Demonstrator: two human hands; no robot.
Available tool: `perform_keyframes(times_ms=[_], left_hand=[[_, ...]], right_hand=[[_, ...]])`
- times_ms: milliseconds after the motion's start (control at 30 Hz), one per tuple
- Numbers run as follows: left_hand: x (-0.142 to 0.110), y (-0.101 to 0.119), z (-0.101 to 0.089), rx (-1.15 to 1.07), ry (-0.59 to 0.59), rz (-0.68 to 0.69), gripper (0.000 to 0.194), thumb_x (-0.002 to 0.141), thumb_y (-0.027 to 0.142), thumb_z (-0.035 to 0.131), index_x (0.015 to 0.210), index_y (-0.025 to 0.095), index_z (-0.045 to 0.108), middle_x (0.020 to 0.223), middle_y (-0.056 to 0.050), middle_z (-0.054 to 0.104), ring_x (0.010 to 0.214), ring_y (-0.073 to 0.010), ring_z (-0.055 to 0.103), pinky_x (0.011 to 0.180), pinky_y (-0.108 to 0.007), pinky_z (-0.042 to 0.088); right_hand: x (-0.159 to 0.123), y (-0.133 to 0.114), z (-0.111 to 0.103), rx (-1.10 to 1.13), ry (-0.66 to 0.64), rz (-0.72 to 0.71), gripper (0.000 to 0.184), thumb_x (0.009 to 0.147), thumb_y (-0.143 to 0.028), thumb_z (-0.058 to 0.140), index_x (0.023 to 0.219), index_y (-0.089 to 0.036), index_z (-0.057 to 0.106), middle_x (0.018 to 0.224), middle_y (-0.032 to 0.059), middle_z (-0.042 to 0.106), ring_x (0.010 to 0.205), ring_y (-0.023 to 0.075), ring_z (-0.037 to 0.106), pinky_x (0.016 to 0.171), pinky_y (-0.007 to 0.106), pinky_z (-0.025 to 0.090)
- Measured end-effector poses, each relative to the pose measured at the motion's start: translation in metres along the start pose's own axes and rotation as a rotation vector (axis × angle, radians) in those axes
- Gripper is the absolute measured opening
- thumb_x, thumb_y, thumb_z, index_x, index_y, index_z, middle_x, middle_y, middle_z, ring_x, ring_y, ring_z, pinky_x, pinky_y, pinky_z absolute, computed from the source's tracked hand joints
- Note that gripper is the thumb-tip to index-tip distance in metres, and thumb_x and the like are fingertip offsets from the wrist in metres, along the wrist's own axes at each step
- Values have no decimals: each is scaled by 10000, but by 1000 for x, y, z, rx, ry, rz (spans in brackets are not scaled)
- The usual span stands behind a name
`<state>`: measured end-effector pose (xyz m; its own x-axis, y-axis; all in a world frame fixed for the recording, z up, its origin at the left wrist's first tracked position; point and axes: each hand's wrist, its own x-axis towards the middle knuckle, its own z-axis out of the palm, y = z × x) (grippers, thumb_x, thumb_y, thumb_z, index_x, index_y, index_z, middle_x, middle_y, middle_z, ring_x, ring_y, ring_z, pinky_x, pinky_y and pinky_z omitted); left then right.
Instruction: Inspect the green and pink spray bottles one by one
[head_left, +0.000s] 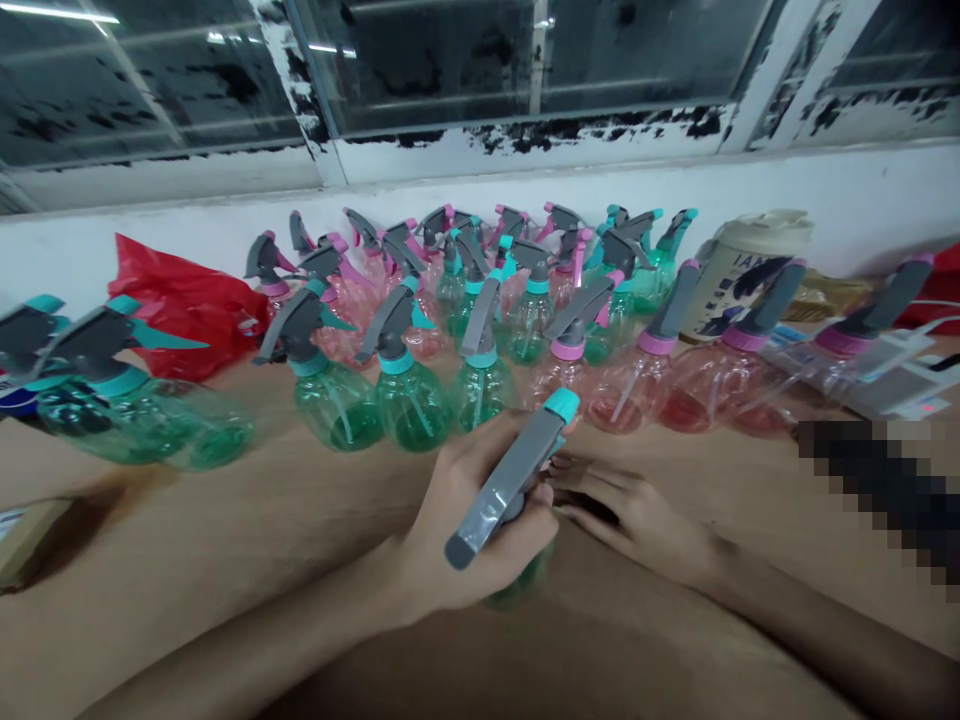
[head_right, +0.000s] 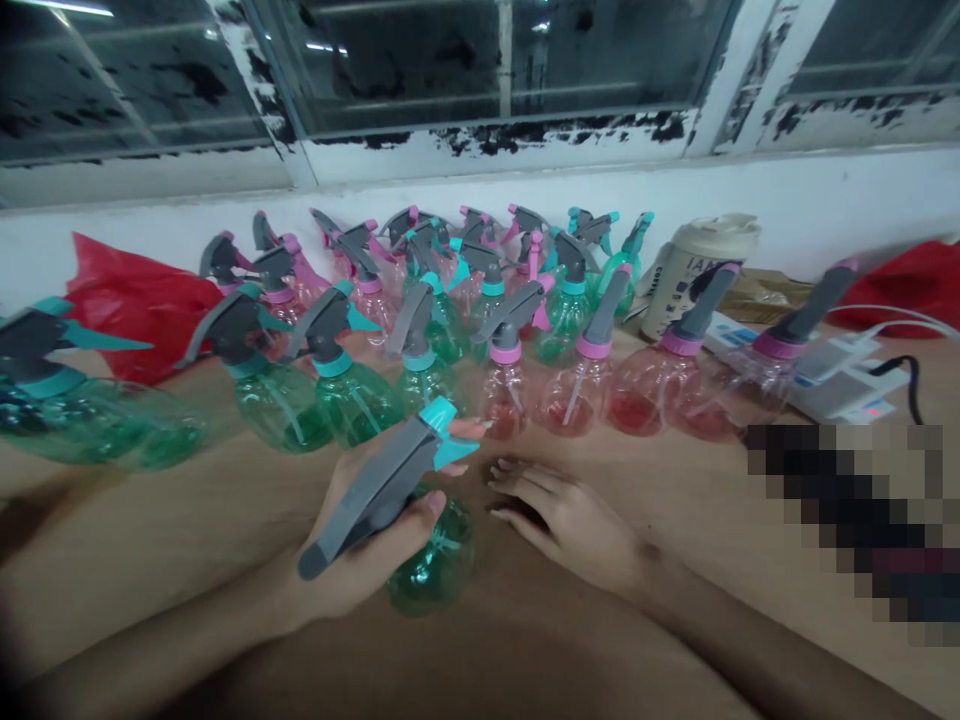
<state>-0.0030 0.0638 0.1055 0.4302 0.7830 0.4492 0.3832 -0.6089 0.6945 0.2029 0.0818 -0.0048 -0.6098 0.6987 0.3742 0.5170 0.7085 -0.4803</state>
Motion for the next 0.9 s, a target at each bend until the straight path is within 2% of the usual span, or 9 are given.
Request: perform_keyframes(times_ms=[333,500,600,667,767,900], left_hand=[[1,-3,0,-1,-14,5,159,676,90,483,780,210,480,718,18,516,613,-139,519,589,-280,459],[5,0,-4,-41,-51,-7,258,628,50,476,819,214,534,742,21,572,626,-137,562,622,-273,486],[6,0,-8,-74,-47,1,221,645,94,476,813,210,560,786,3,623,632,-145,588,611,-279,501],[6,-1,-10,-68,-58,0,178,669,128,473,800,209,563,723,8,610,587,-143,574,565,-273,496],[6,-3,-10,-38,-80,54,164,678,138,475,800,204,562,683,10,582,574,-142,566,546,-265,487],[7,-3,-8,-61,-87,80,237,670,98,458,859,208,552,768,0,592,648,-149,585,604,-273,501]], right_hand=[[0,1,0,5,-14,1,321,897,-272,481,1214,-231,512,1180,60,612,1144,195,532,966,406,456],[1,1,-1,3,-23,-11,304,900,-263,473,1197,-227,526,1188,60,609,1146,191,530,971,399,452],[1,1,-1,-10,-23,-14,289,902,-266,468,1180,-238,541,1187,55,611,1137,189,536,963,395,458],[0,1,0,-27,-10,-13,284,900,-275,471,1169,-236,550,1185,56,613,1136,193,537,959,396,461],[0,2,1,-33,-5,-9,263,898,-278,475,1141,-229,562,1181,55,615,1138,192,535,966,396,455],[0,2,0,-10,-19,3,266,901,-269,470,1151,-225,547,1175,51,617,1138,183,534,975,389,446]])
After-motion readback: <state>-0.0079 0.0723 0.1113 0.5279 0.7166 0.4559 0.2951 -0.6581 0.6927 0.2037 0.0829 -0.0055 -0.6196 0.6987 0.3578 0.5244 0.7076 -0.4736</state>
